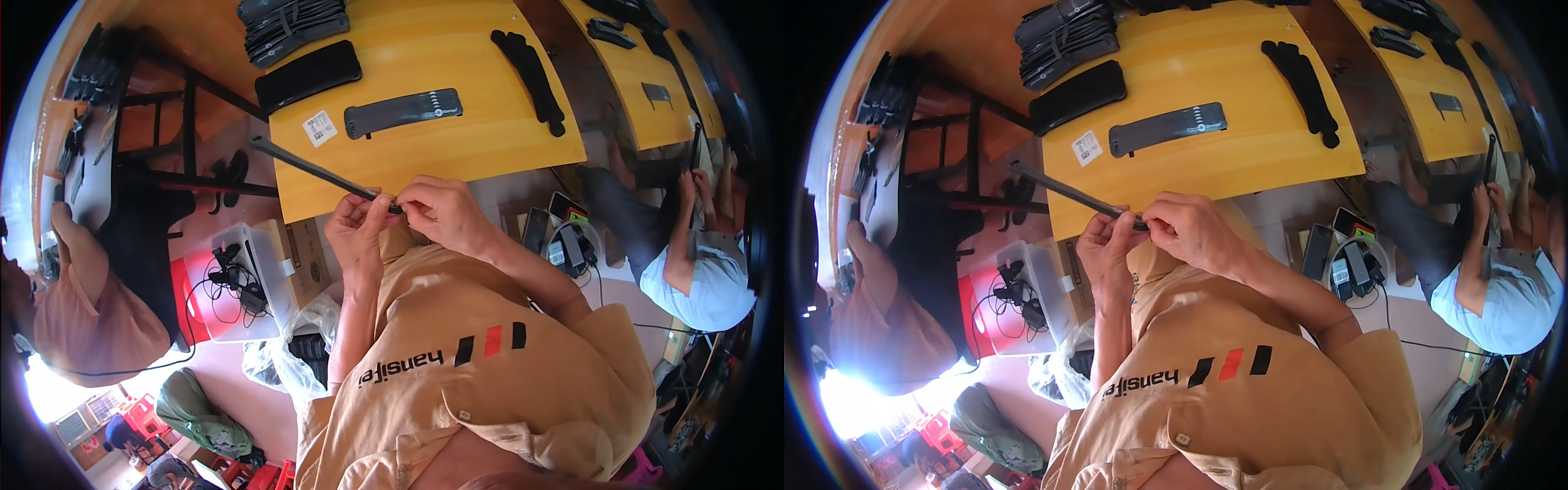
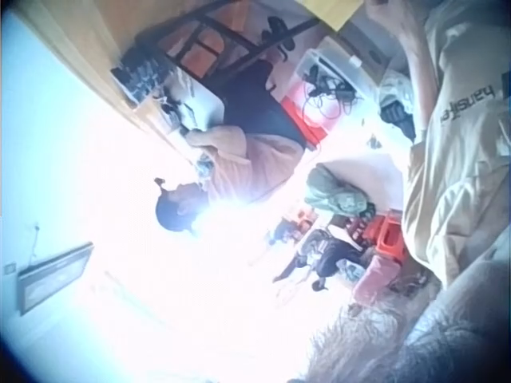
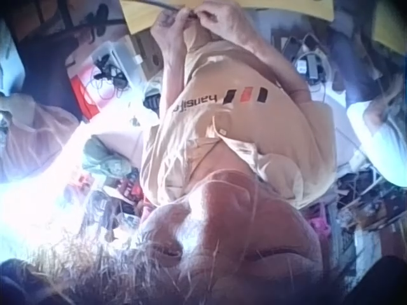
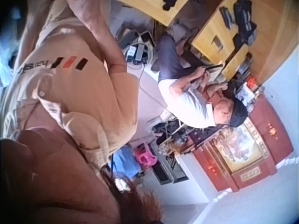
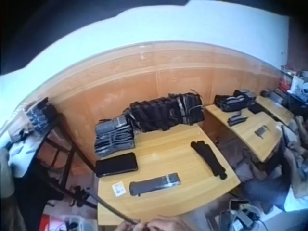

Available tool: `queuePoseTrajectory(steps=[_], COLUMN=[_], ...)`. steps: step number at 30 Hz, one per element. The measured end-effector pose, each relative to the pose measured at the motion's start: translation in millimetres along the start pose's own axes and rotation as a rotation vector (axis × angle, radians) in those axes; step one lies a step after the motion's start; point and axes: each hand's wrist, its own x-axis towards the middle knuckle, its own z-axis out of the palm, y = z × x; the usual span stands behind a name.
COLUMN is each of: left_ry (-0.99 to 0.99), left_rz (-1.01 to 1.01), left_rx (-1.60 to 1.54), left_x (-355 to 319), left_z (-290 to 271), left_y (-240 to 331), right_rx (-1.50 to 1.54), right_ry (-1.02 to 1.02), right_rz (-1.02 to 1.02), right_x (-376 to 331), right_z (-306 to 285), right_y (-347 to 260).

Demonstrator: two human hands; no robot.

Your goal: The person is assembling and stacking textile straps with plastic components on a workbench.

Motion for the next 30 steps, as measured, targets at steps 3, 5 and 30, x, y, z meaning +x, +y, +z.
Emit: queuePoseTrajectory(steps=[3,5,30], left_ry=[0.018,0.016,-0.381], left_rz=[0.007,0.005,-0.089], left_rx=[0.000,-0.005,0.621], left_x=[1,2,-22], left_z=[-4,-4,-25], left_y=[-4,-3,34], right_rx=[-0.081,-0.239,0.265], right_ry=[-0.009,0.009,-0.208], right_rz=[-0.050,-0.217,0.249], right_x=[-1,-1,-4], right_z=[1,1,3], right_y=[-2,-6,-19])
